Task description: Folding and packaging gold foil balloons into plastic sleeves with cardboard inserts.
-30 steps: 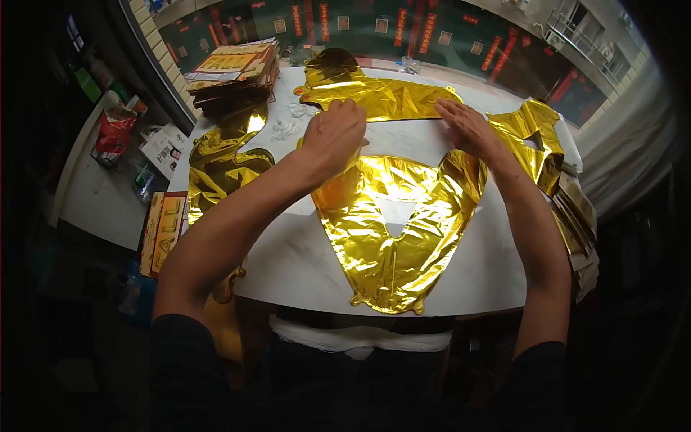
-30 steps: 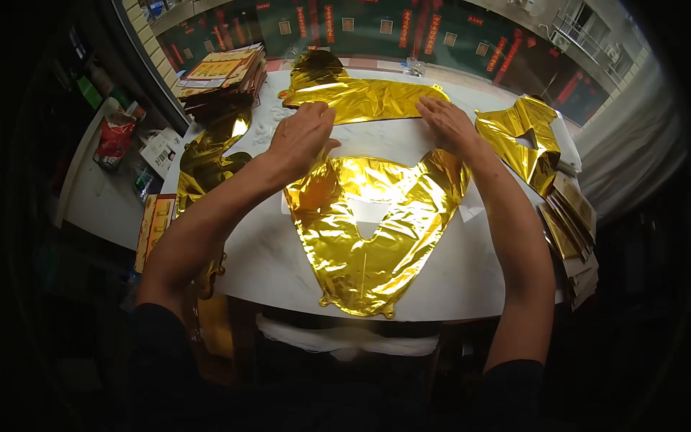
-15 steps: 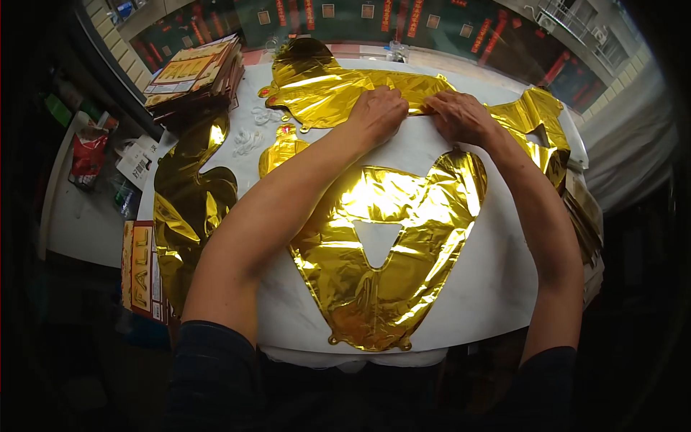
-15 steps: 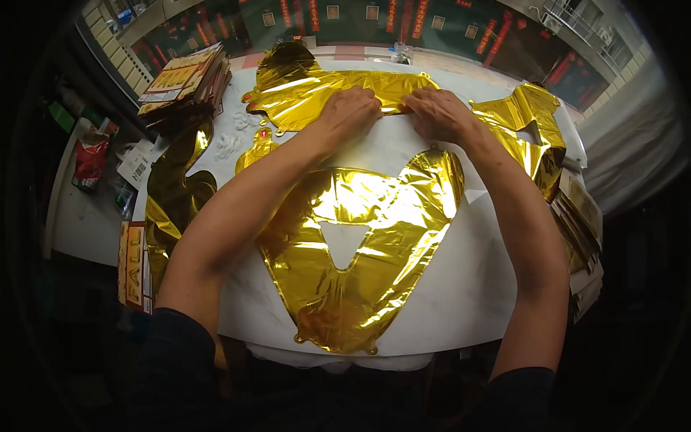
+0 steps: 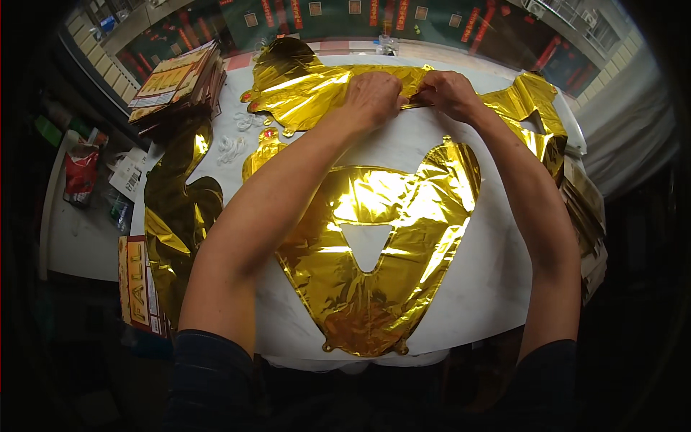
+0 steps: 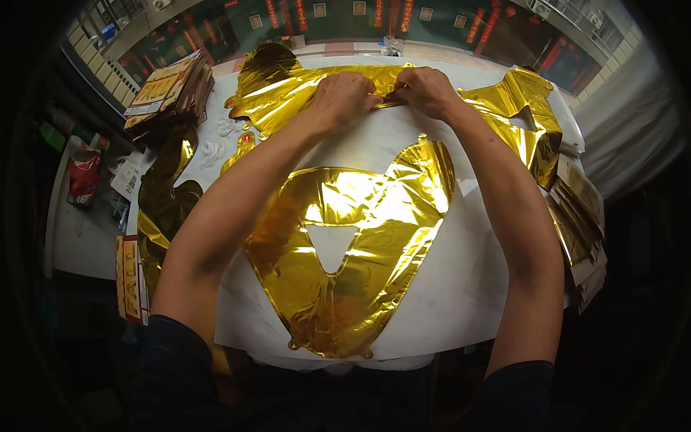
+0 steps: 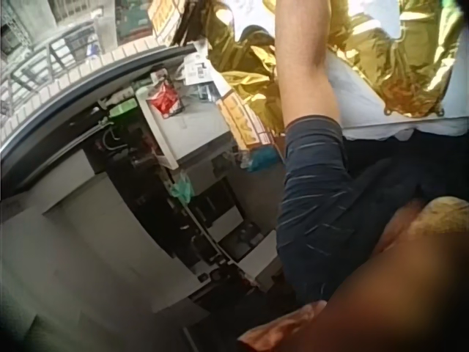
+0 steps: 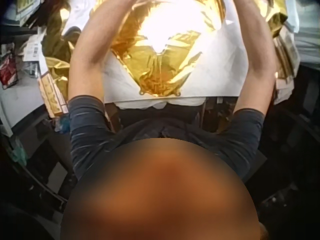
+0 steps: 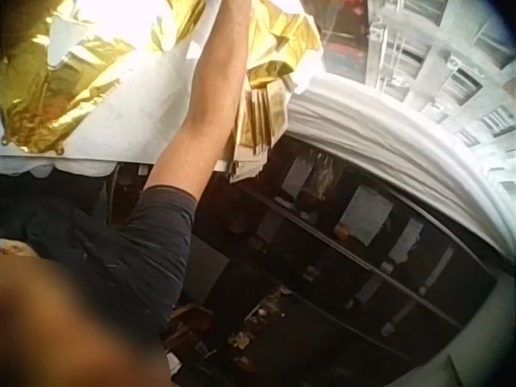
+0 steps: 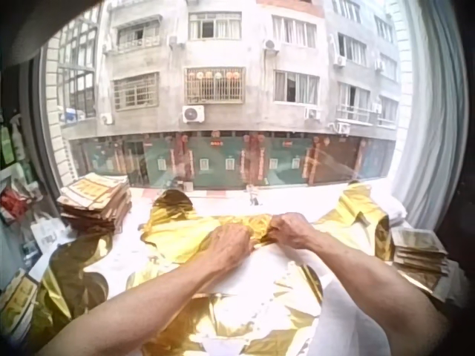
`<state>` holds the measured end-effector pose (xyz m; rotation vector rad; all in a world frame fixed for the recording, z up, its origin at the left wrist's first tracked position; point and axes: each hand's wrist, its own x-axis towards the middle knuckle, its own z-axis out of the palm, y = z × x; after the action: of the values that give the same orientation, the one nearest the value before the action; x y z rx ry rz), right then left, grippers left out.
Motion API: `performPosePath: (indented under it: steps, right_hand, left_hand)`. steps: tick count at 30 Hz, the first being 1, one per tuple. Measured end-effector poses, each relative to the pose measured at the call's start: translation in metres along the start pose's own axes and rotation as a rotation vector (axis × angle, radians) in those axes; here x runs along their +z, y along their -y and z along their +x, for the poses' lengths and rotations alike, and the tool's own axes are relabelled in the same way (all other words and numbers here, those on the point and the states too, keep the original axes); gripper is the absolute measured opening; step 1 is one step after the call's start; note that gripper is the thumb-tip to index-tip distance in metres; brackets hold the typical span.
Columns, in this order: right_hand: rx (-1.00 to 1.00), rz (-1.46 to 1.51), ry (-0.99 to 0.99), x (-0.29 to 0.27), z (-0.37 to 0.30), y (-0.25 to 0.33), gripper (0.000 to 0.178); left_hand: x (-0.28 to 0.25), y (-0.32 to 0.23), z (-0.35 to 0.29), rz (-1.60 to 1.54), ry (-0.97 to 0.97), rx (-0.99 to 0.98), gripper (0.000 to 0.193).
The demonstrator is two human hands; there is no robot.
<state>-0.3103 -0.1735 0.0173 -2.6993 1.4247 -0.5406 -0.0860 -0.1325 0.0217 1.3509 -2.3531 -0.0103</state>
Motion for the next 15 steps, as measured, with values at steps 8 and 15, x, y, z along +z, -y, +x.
performPosePath:
  steps: [8,15]
  right_hand:
    - [0.129,0.102,0.028,-0.008,-0.001,0.002,0.021]
    - [0.099,0.066,0.004,-0.006,-0.001,-0.01,0.019]
  left_hand:
    - [0.014,0.016,0.021,-0.314,0.011,-0.242,0.019]
    - [0.015,0.008,0.027,-0.285,0.042,-0.269,0.023]
